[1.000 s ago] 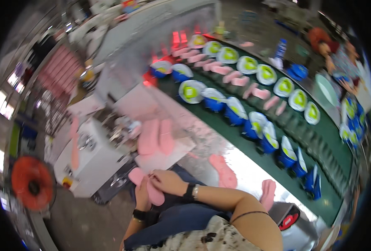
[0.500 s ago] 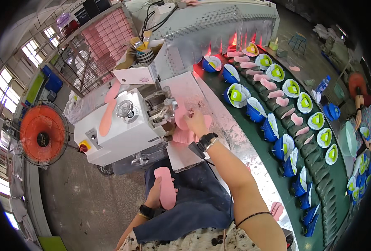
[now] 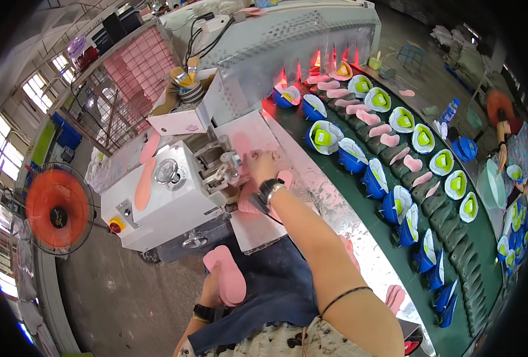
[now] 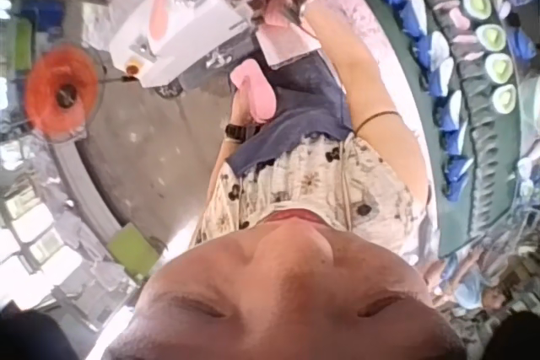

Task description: The person assembles pink foam slippers by picking up individual pink foam insoles from a conveyor belt and placing them into a white machine. The machine appears to press or attach the insoles to the slipper soles. The person then removes the finished slippers and places them on a nearby surface.

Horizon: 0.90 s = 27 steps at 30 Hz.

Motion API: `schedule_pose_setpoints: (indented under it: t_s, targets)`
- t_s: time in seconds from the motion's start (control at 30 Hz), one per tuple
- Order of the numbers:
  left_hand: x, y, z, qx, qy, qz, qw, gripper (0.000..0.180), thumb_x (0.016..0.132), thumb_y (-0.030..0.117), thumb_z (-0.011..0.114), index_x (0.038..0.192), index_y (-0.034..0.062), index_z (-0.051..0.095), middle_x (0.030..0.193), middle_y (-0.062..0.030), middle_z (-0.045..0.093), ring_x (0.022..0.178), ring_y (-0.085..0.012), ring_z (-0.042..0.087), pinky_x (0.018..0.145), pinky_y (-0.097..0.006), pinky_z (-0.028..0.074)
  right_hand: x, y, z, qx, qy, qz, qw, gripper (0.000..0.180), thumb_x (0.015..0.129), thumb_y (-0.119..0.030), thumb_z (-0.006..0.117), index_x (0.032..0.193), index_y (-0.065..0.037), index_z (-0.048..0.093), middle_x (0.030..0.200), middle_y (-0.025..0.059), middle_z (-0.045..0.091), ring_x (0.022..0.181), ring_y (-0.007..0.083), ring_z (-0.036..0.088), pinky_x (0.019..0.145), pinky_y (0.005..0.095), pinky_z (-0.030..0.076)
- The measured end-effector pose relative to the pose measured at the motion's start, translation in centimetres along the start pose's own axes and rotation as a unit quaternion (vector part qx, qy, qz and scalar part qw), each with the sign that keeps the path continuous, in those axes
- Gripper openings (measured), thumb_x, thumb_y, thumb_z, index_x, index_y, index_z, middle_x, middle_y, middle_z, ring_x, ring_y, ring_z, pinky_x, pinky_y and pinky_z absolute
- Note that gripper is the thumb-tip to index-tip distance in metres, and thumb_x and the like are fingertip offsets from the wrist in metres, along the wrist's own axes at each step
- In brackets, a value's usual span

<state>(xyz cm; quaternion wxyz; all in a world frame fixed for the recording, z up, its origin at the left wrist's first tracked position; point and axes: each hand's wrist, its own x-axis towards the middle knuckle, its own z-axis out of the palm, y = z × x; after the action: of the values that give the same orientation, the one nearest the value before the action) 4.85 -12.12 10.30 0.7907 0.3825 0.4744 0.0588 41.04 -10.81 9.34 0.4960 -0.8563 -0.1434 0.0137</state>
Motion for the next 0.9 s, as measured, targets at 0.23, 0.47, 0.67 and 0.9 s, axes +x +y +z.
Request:
schedule_pose_setpoints:
  t_s: [0.23, 0.47, 0.67, 0.9]
  targets:
    - [0.3, 0.2, 0.8, 0.147, -0.036, 0.035, 0.988, 0.051, 0.099, 0.042, 0.043, 0.12, -0.0024, 0.054, 0.105, -0.0079, 0.064, 0.093, -0.018, 0.061, 0.081, -0.031, 0.05, 2.7, 4.6, -9.4, 0.36, 0.045, 0.084, 0.928, 0.022, 0.09, -0.023, 0.061, 0.089, -0.001, 0.059, 0.062, 0.0064, 0.059, 0.045, 0.0123, 0.058, 0.04, 0.0252, 0.042]
    - [3.6, -2.0, 0.5, 0.022, -0.146, -0.04, 0.988, 0.042, 0.093, 0.036, 0.048, 0.123, 0.0073, 0.047, 0.11, -0.0086, 0.058, 0.102, -0.0251, 0.058, 0.09, -0.04, 0.047, -4.2, 23.5, -34.6, 0.19, 0.319, 0.149, 0.916, 0.019, 0.087, -0.018, 0.06, 0.099, -0.004, 0.055, 0.07, 0.0111, 0.062, 0.053, 0.0192, 0.063, 0.041, 0.0307, 0.047]
    - [4.3, -1.3, 3.3, 0.024, -0.156, -0.117, 0.981, 0.045, 0.09, 0.033, 0.045, 0.123, 0.003, 0.046, 0.109, -0.0134, 0.058, 0.099, -0.0307, 0.06, 0.086, -0.046, 0.049, -11.6, 36.2, -50.3, -0.212, 0.422, 0.229, 0.851, 0.036, 0.069, -0.012, 0.066, 0.103, -0.004, 0.061, 0.094, 0.0178, 0.068, 0.089, 0.0343, 0.065, 0.078, 0.0422, 0.05]
    - [2.0, -1.1, 6.6, 0.05, -0.167, -0.105, 0.979, 0.033, 0.093, 0.02, 0.05, 0.117, -0.002, 0.048, 0.107, -0.0146, 0.059, 0.099, -0.0293, 0.061, 0.085, -0.042, 0.051, -5.7, 29.8, -41.2, -0.11, 0.45, 0.084, 0.882, 0.035, 0.071, -0.006, 0.056, 0.105, -0.004, 0.064, 0.089, 0.0162, 0.066, 0.081, 0.0328, 0.064, 0.075, 0.0399, 0.05]
